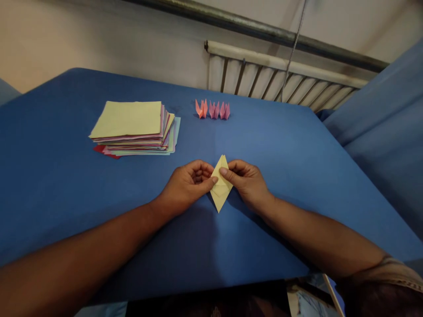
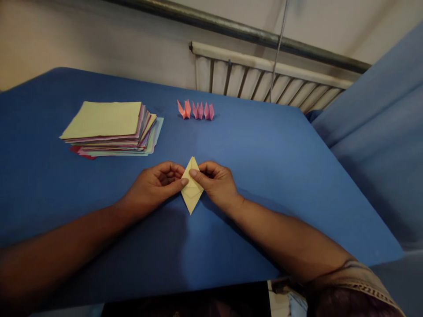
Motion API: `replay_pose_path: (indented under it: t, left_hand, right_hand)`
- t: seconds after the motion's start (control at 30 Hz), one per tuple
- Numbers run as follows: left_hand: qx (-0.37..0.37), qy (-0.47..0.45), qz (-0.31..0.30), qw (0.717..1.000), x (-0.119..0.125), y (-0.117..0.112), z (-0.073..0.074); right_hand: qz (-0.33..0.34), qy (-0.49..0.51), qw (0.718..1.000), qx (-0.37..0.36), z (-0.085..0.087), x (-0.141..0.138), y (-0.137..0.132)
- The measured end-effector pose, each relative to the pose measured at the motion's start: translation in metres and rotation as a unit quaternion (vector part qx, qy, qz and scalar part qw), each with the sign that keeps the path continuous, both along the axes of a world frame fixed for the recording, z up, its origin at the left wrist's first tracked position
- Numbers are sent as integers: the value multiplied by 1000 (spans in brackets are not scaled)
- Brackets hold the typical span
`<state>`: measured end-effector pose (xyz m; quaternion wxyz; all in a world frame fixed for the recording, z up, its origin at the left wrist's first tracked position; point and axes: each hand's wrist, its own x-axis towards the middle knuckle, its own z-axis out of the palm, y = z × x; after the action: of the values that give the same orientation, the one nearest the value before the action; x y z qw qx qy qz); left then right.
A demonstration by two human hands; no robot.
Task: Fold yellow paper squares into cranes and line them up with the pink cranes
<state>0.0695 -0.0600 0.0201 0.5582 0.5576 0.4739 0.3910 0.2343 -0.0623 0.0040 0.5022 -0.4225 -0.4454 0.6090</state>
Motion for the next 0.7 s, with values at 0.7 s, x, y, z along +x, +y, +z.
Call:
replay_pose_path:
  t: [0.7]
  left_hand:
    - [3,27,-40,999,-3,0,4]
  right_hand:
    - [-1,-79,995,53,5,7,2]
